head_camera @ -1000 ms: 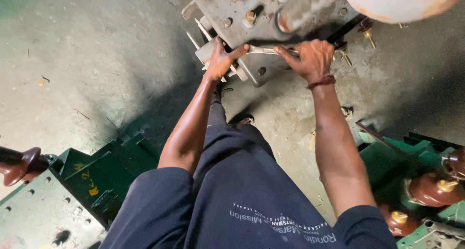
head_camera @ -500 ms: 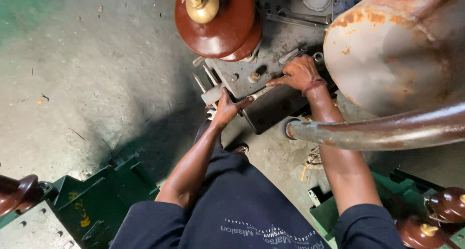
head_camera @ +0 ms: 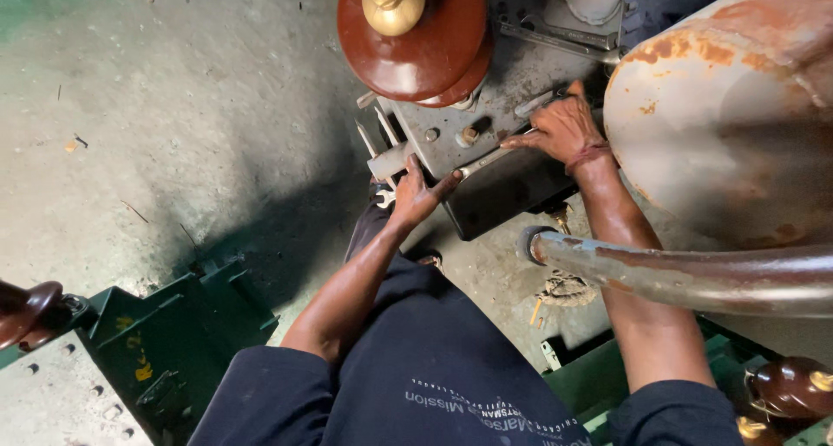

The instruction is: The person uses two wrenches to tighten bolts on a metal bracket attached to a large brown insulator. They reposition the wrenches and adjust their stance multiple times while working on different bolts on the same assembly.

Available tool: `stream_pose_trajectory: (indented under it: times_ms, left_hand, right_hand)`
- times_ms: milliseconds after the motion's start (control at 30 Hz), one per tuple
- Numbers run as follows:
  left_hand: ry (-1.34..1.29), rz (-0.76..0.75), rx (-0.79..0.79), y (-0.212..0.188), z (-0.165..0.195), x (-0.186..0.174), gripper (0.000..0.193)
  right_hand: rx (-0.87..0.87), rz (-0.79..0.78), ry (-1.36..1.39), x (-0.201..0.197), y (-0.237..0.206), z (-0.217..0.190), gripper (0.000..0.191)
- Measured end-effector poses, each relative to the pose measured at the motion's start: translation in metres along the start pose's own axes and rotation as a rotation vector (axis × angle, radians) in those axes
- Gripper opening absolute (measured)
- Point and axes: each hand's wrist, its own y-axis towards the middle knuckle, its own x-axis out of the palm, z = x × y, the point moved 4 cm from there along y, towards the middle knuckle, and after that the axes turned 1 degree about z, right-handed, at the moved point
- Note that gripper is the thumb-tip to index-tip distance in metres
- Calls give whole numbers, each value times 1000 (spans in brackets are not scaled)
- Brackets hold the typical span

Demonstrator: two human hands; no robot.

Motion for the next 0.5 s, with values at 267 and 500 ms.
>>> stream_pose_trajectory:
  times_ms: [267, 500]
  left_hand:
    - [39, 95, 61, 1, -13, 14, 96]
    - [-76, 185, 96, -6, 1, 9, 98]
  right_hand:
    - [36, 203, 46, 19, -30, -3, 80]
    - [-27, 376, 77, -8, -9, -13, 71]
